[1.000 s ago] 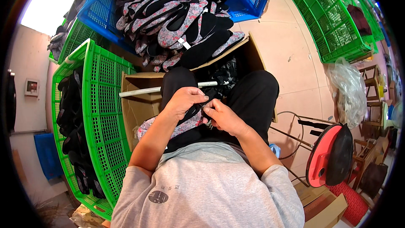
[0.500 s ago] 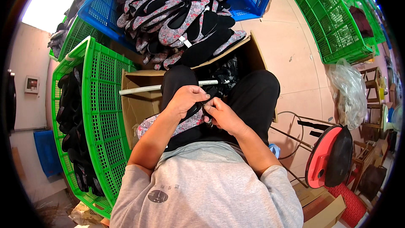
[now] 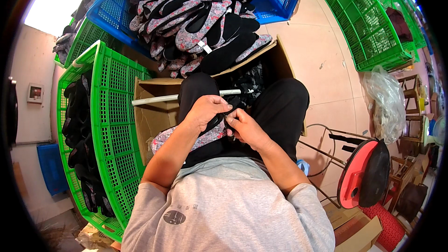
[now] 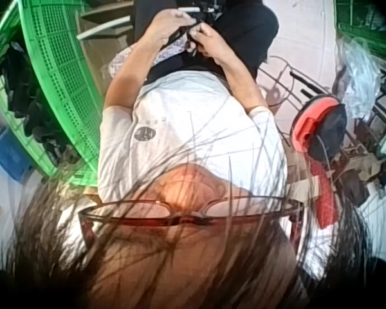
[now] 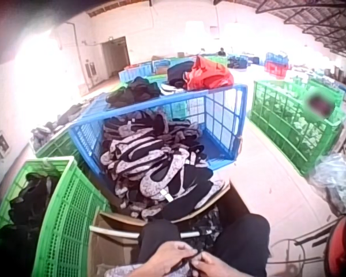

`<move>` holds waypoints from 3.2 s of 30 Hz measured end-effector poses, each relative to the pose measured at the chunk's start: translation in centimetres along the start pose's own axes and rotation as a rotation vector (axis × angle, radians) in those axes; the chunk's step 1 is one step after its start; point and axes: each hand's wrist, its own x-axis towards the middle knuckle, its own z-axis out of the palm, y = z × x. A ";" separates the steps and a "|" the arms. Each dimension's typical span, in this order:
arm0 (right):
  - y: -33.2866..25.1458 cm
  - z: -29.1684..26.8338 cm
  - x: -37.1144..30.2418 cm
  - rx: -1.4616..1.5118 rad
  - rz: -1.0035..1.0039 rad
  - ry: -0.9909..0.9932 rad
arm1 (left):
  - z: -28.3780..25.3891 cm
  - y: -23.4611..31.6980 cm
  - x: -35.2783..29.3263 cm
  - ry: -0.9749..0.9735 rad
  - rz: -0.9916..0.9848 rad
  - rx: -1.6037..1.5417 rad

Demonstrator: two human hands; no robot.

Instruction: The person sits on the floor and sews a black fabric piece onto the sole of a floral-patterned slipper using a needle and thread. They repeatedly pull the thread through the material to secure the fabric, handling the slipper with both hands.

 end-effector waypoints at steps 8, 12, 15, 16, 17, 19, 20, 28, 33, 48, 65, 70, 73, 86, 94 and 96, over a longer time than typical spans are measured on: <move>0.1 0.1 0.0 0.004 0.008 0.022 | -0.2 -0.6 0.5 0.020 0.030 0.030; 0.4 0.1 0.1 0.041 0.015 0.029 | 0.0 -0.4 0.4 0.039 0.063 0.003; 0.9 0.1 -0.1 0.108 0.011 0.037 | -0.4 -1.0 1.0 0.061 0.126 -0.035; 1.1 0.1 -0.2 0.142 0.005 0.035 | -0.3 -1.0 1.0 0.116 0.120 -0.053; 1.3 0.1 -0.3 0.176 -0.001 0.032 | -0.1 -1.0 0.9 0.170 0.115 -0.071; 1.8 -0.1 -0.3 0.215 -0.030 0.009 | -0.1 -1.0 0.7 0.223 0.126 -0.054; 2.0 -0.1 -0.3 0.233 -0.045 -0.002 | -0.3 -1.0 0.6 0.221 0.144 -0.021; 3.2 -0.6 -0.1 0.292 -0.157 -0.090 | -1.0 -0.5 -4.1 0.221 0.241 0.200; 3.0 -0.7 -0.2 0.264 -0.176 -0.111 | -0.5 -1.8 -6.0 0.318 0.582 0.636; 1.9 -3.4 -1.7 -0.028 -0.179 -0.330 | 0.9 -4.6 -6.0 0.480 1.310 1.013; 2.1 -2.9 -1.1 -0.101 -0.273 -0.337 | 0.7 -4.6 -6.0 0.434 1.353 1.014; 2.3 -2.9 -0.9 0.068 -0.279 -0.123 | 0.7 -4.6 -6.1 0.438 1.375 1.014; 2.7 -3.3 -0.1 0.296 -0.280 0.067 | 0.7 -4.6 -6.2 0.427 1.400 1.002; 0.2 -2.7 0.5 -0.322 -0.331 -0.155 | 0.4 -4.6 -6.9 0.369 1.452 0.983; 0.0 -2.3 2.1 -0.064 -0.280 0.246 | 0.1 -4.7 -6.5 0.470 1.413 0.932; -0.5 -1.8 1.9 -0.072 -0.271 0.265 | 0.0 -4.6 -6.5 0.500 1.399 0.913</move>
